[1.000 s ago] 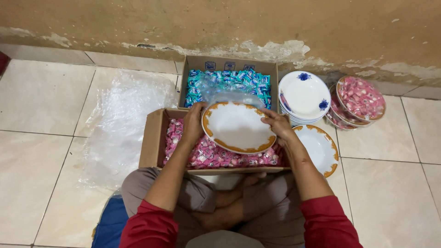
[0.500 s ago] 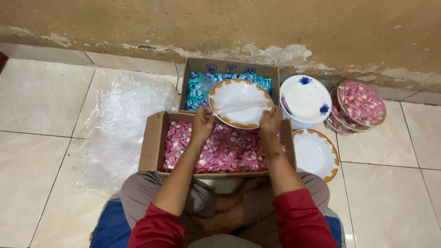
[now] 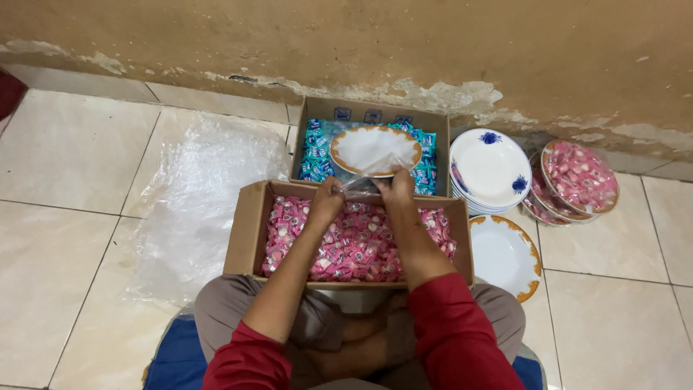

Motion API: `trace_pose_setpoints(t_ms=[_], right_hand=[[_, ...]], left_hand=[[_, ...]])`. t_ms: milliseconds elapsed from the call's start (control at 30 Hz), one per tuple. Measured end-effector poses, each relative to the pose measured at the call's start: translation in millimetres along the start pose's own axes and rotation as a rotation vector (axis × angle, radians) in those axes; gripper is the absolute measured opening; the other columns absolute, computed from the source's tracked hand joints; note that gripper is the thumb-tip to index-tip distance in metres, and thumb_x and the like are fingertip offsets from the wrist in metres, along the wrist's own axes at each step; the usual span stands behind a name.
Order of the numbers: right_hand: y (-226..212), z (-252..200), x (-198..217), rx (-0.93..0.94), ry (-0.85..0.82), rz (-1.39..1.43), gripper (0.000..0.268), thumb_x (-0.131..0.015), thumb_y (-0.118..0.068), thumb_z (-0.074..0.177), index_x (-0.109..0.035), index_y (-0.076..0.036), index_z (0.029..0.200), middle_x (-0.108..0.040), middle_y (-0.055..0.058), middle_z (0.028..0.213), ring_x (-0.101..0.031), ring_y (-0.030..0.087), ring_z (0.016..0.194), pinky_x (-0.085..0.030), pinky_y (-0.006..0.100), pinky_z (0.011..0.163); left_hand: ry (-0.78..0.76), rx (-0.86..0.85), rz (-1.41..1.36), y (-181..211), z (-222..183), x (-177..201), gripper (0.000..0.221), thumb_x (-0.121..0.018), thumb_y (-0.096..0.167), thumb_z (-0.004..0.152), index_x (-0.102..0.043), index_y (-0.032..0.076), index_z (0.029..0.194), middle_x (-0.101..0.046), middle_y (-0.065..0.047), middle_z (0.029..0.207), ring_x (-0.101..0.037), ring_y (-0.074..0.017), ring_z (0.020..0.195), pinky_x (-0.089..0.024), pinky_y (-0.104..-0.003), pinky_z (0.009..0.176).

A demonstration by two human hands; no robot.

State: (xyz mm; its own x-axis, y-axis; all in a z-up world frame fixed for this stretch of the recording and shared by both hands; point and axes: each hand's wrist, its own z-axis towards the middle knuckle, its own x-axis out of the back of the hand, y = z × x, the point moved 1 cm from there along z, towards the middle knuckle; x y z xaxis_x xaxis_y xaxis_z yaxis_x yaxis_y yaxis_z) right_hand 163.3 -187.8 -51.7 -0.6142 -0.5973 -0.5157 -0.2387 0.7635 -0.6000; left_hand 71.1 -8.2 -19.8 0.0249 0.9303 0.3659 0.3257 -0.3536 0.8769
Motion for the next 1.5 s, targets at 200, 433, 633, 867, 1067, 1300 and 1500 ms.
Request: trace_pose_setpoints(t_ms=[200, 433, 633, 867, 1067, 1300, 1500], right_hand=[[-75, 9, 62, 0.587, -0.067, -1.477, 0.035, -0.06, -0.048, 0.092, -0.073, -0.019, 0.108, -0.071, 0.017, 0.103, -0.063, 0.041, 0.113, -0.048, 0.054, 0.101], [-82, -58, 43, 0.255, -0.109, -0.478, 0.023, -0.072, -0.008, 0.086, -0.052, -0.007, 0.099, -0.055, 0.005, 0.082, -0.064, 0.021, 0.075, -0.067, 0.04, 0.075], [-61, -28, 47, -0.077, -0.2, -0.229, 0.01, -0.057, -0.014, 0.098, -0.052, -0.013, 0.089, -0.042, -0.007, 0.059, -0.056, 0.012, 0.051, -0.05, 0.024, 0.054], [-84, -29, 66, -0.086, -0.366, -0.375, 0.037, -0.078, -0.019, 0.082, -0.061, -0.008, 0.113, -0.063, 0.008, 0.079, -0.063, 0.016, 0.058, -0.057, 0.031, 0.055], [-70, 17, 113, 0.29, -0.226, -0.926, 0.026, -0.078, -0.02, 0.086, -0.069, -0.008, 0.108, -0.067, 0.01, 0.074, -0.067, 0.019, 0.056, -0.057, 0.034, 0.05], [-82, -7, 64, 0.248, -0.028, -1.524, 0.107, -0.069, -0.092, 0.067, -0.071, -0.002, 0.125, -0.068, 0.022, 0.129, -0.058, 0.037, 0.13, -0.042, 0.048, 0.112], [-71, -33, 66, 0.363, -0.114, -1.019, 0.048, -0.089, -0.037, 0.07, -0.06, 0.0, 0.074, -0.052, 0.013, 0.055, -0.056, 0.023, 0.054, -0.045, 0.038, 0.051]], left_hand=[[0.09, 0.028, -0.008, 13, -5, 12, 0.021, -0.059, 0.022, 0.08, -0.064, 0.016, 0.099, -0.071, -0.013, 0.1, -0.069, -0.0328, 0.108, -0.053, -0.046, 0.097], [0.2, -0.155, 0.118, -6, 26, 2, 0.027, -0.069, 0.032, 0.085, -0.066, 0.009, 0.1, -0.062, -0.017, 0.104, -0.063, -0.0425, 0.11, -0.052, -0.052, 0.099], [0.02, 0.323, -0.974, -29, 69, -2, 0.028, -0.057, 0.003, 0.096, -0.057, 0.005, 0.124, -0.063, -0.012, 0.107, -0.066, -0.0234, 0.104, -0.056, -0.047, 0.101], [-0.107, 0.351, -0.866, 12, 31, 15, 0.037, -0.07, 0.008, 0.073, -0.049, 0.005, 0.104, -0.046, -0.001, 0.074, -0.048, -0.0141, 0.057, -0.046, -0.028, 0.056], [-0.051, -0.08, 0.069, 14, 2, 14, 0.029, -0.073, 0.029, 0.085, -0.074, 0.021, 0.113, -0.073, -0.009, 0.1, -0.07, -0.0306, 0.106, -0.053, -0.04, 0.093], [0.09, 0.012, -0.257, 11, 44, -5, 0.024, -0.067, 0.034, 0.086, -0.075, 0.016, 0.1, -0.07, -0.014, 0.105, -0.063, -0.0325, 0.112, -0.047, -0.043, 0.094], [0.165, 0.034, -0.371, -12, 34, 0, 0.021, -0.064, 0.035, 0.089, -0.072, 0.016, 0.094, -0.062, -0.008, 0.084, -0.058, -0.0214, 0.078, -0.044, -0.032, 0.056]])
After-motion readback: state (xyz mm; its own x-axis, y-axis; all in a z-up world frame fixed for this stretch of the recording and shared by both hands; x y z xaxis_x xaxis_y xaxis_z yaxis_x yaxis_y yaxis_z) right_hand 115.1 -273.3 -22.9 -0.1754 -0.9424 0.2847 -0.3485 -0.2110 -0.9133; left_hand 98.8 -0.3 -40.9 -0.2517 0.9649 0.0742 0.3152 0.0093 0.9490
